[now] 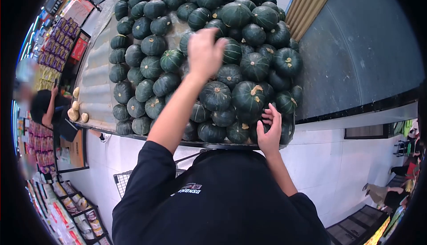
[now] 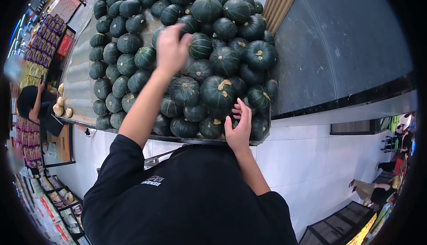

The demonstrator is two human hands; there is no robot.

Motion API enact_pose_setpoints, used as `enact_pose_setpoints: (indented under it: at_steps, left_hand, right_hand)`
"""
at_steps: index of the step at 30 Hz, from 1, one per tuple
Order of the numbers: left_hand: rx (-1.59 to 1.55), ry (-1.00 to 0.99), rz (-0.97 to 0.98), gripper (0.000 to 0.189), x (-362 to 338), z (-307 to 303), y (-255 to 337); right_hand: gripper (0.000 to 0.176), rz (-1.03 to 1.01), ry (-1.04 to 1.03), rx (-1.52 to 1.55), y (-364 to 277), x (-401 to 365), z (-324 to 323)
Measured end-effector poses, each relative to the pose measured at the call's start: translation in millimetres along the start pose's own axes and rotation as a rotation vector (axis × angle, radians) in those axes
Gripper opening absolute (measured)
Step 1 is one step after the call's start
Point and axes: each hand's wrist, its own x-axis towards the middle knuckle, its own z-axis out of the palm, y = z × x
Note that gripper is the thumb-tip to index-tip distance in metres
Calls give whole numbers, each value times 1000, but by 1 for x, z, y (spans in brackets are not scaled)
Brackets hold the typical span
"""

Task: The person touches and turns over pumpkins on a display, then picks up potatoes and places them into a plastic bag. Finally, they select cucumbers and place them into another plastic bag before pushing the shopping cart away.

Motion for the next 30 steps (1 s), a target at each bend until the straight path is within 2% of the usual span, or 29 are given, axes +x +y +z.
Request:
enact_pose_setpoints:
  at_steps: [1,3,4,6,7,9,10,12,14,16,20,24,28,30]
  left_hand:
    - [129,129,-5,50,3,-6,-27]
    - [436,36,-164,64,2,-6,-82]
    - [492,-145,-245,70,3,-10,-92]
    - [405,-443,-358,73,5,-15,-100]
    - [404,-443,-361,73,4,-17,-98]
    - [289,-408,-165,79,-4,-23,-91]
    - [288,-410,-168,79,-10,-26,-85]
    - [222,-307,56,85,-21,-29,-73]
    - [172,-322,10,87,-27,-28,-66]
    - [188,-448,15,89,-31,-24,-65]
    - [82,-489,-58,81,-25,-29,-57]
    - [120,-299,68,81,-35,-23,-58]
    - [140,-317,43,85,-38,-25,-56]
    - [174,-508,-47,88,-33,-29,-56]
  right_hand:
    - [61,-6,3,6,-2,0,-1]
    - [60,5,0,19,-1,-2,-1]
    - [59,17,0,30,-1,-3,-1]
    - [59,3,12,38,0,-3,0]
    - [59,0,8,46,0,-3,0]
    - [58,-1,4,53,0,-3,0]
    - [58,-2,9,64,-1,-2,0]
    - [57,-2,13,75,-2,-2,0]
    - [55,-21,-2,46,-2,-2,-1]
    - [55,-22,-3,43,-2,-1,-1]
    - [55,-32,-16,51,-2,0,1]
    - [55,-36,3,65,-4,2,4]
    - [54,-42,-14,75,-6,5,5]
    - [54,-58,0,50,-6,8,7]
